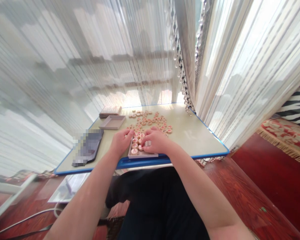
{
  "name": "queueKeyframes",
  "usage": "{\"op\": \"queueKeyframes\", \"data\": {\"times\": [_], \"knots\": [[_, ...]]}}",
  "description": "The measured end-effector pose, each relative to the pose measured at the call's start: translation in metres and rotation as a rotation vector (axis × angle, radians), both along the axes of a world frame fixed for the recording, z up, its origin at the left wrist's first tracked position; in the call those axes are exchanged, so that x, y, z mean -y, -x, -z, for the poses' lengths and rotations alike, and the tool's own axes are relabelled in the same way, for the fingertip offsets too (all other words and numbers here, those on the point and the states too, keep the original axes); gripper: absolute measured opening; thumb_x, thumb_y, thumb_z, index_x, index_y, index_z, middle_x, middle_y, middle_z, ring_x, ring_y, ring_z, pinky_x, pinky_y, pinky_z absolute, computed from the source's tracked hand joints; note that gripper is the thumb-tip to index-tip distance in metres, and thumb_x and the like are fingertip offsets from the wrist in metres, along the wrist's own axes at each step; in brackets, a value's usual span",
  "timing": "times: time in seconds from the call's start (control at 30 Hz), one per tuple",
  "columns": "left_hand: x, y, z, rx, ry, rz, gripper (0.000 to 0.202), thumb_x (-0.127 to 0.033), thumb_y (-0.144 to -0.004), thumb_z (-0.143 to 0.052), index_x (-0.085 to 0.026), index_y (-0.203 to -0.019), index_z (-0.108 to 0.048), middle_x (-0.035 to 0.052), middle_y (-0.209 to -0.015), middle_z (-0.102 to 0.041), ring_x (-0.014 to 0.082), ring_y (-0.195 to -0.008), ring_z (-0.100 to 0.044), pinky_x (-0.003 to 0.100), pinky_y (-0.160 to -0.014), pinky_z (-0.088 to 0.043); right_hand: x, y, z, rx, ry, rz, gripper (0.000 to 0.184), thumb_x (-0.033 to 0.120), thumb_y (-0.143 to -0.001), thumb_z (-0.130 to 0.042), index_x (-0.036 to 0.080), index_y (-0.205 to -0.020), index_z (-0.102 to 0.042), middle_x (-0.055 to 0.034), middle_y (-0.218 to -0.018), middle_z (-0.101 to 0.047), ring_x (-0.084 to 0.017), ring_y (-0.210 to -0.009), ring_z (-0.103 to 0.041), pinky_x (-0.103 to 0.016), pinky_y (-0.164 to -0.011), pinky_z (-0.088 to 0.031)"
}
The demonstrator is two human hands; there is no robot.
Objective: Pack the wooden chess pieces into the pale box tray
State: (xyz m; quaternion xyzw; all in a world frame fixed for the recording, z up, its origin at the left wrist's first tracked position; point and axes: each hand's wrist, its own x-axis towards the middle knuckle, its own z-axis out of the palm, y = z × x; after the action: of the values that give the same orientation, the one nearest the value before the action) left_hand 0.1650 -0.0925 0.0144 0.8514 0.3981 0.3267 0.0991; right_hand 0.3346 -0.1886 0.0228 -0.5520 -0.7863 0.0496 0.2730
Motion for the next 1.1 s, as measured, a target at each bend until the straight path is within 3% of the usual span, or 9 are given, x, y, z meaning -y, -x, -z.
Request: {"op": "queueKeyframes", "data": {"times": [0.53, 0.73, 1.0, 1.1], "knots": [[0.000, 0.000, 0.001, 0.018, 0.004, -0.012, 0.041, -0.040, -0.087, -0.038, -0.018, -0.066, -0.065, 0.0039, -0.068, -0.064, 0.0155, -0.069, -0.056, 0.026, -0.065, -0.038, 0.000, 0.000, 0.000, 0.001, -0.006, -0.017, 0.005, 0.026, -0.069, -0.069, 0.025, -0.073, -0.072, -0.0018, -0.077, -0.056, -0.019, -0.085, -0.046, -0.032, -0.084, -0.037], [-0.002, -0.001, 0.003, 0.068, 0.032, 0.002, 0.042, -0.040, -0.088, -0.035, -0.018, -0.071, -0.066, 0.0051, -0.073, -0.067, 0.0167, -0.073, -0.058, 0.027, -0.069, -0.040, 0.003, -0.004, -0.004, -0.112, -0.006, 0.000, 0.007, 0.027, -0.074, -0.067, 0.022, -0.075, -0.071, -0.0012, -0.071, -0.054, -0.017, -0.082, -0.048, -0.030, -0.082, -0.038], [-0.003, -0.001, 0.003, 0.056, 0.037, -0.009, 0.042, -0.040, -0.089, -0.034, -0.018, -0.072, -0.067, 0.0054, -0.075, -0.068, 0.0171, -0.076, -0.059, 0.027, -0.070, -0.040, -0.001, -0.005, 0.003, -0.158, -0.078, 0.070, 0.008, 0.026, -0.075, -0.064, 0.021, -0.076, -0.070, -0.0016, -0.073, -0.058, -0.018, -0.084, -0.050, -0.031, -0.082, -0.039], [-0.003, -0.001, 0.003, 0.061, 0.038, -0.013, 0.042, -0.040, -0.088, -0.034, -0.018, -0.070, -0.066, 0.0054, -0.075, -0.067, 0.0173, -0.074, -0.059, 0.027, -0.069, -0.040, 0.000, -0.012, 0.005, -0.254, -0.187, 0.195, 0.010, 0.026, -0.075, -0.061, 0.020, -0.076, -0.069, -0.0011, -0.071, -0.059, -0.017, -0.079, -0.052, -0.030, -0.080, -0.040]]}}
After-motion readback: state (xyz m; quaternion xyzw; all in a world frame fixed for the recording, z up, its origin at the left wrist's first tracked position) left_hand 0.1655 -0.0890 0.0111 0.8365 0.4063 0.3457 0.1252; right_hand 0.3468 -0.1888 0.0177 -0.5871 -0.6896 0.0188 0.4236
